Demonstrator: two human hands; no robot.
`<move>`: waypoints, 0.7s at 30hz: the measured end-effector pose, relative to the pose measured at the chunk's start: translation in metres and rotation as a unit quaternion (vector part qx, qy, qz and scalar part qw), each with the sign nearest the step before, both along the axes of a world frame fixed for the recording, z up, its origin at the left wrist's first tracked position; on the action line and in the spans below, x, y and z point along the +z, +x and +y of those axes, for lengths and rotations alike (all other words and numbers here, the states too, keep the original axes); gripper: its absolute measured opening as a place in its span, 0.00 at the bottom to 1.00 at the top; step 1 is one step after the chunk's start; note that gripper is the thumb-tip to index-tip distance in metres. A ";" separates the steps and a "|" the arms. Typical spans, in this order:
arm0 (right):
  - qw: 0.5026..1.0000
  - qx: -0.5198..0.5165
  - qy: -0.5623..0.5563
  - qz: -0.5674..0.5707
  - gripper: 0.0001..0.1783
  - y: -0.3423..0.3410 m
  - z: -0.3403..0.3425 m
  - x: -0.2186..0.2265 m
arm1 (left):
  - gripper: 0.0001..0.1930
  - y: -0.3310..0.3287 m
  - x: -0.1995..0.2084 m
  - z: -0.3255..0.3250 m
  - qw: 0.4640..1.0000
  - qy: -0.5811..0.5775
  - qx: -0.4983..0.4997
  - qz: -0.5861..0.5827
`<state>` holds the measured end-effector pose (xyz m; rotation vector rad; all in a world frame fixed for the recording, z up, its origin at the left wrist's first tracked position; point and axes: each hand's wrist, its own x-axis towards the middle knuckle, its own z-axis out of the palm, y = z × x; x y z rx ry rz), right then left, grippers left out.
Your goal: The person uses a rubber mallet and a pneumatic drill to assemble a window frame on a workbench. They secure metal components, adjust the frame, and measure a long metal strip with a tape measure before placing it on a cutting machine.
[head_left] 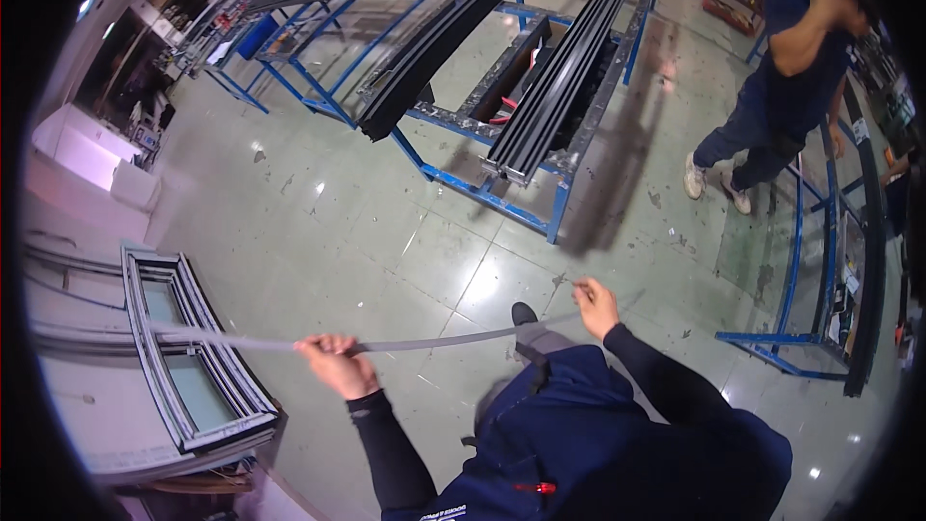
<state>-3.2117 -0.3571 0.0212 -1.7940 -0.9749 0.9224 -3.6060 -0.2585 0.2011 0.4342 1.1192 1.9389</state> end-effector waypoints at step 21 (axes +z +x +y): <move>0.954 0.267 -0.001 0.137 0.10 -0.414 0.570 0.102 | 0.17 -0.528 0.249 0.489 0.945 0.188 0.135 0.232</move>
